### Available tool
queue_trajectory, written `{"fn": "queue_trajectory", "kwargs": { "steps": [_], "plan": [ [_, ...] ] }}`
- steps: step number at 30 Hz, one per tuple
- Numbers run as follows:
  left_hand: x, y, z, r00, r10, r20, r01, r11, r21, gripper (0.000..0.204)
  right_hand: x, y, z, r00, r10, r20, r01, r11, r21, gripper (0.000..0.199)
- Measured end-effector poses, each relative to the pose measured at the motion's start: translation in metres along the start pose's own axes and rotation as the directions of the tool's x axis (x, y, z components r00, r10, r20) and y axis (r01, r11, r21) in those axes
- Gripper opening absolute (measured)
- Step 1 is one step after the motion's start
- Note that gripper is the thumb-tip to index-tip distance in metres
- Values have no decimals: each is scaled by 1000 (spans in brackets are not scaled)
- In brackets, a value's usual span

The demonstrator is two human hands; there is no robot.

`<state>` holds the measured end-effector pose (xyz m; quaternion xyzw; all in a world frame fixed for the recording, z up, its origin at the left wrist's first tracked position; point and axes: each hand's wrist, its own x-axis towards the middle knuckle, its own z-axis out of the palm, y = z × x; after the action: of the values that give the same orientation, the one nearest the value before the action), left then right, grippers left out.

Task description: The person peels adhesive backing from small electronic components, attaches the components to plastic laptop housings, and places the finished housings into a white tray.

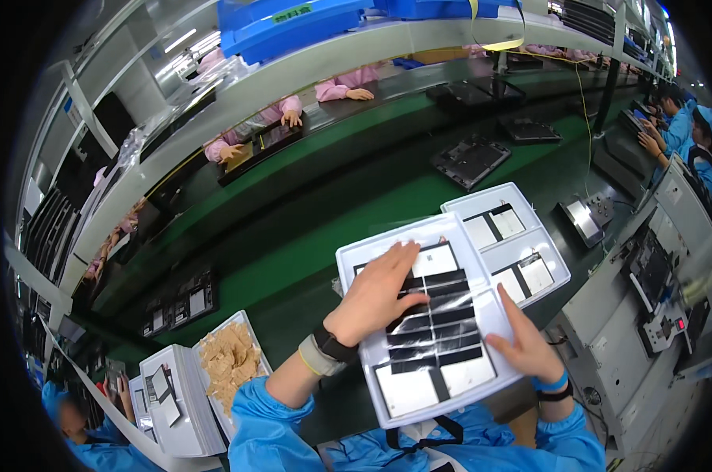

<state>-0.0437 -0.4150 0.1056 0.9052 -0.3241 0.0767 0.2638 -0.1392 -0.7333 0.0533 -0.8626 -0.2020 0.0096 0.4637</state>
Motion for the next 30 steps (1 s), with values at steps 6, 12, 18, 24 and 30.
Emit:
{"fn": "queue_trajectory", "kwargs": {
  "steps": [6,12,18,24,30],
  "plan": [
    [16,2,-6,992,-108,-59,109,994,4,32,48,-24,-52,982,-150,-113,115,955,-273,80],
    [17,24,-46,987,-164,0,162,976,-148,13,124,-68,-46,929,-360,-89,364,931,29,62],
    [5,56,-60,987,-158,-39,157,987,-33,22,127,-81,-31,996,-87,-27,91,975,201,38],
    [5,45,-40,989,-146,12,146,988,-53,15,132,-59,-25,975,-189,-118,214,943,256,48],
    [4,25,-21,982,-147,115,157,985,-78,57,128,-67,-27,941,-314,-125,323,945,56,36]
  ]
}}
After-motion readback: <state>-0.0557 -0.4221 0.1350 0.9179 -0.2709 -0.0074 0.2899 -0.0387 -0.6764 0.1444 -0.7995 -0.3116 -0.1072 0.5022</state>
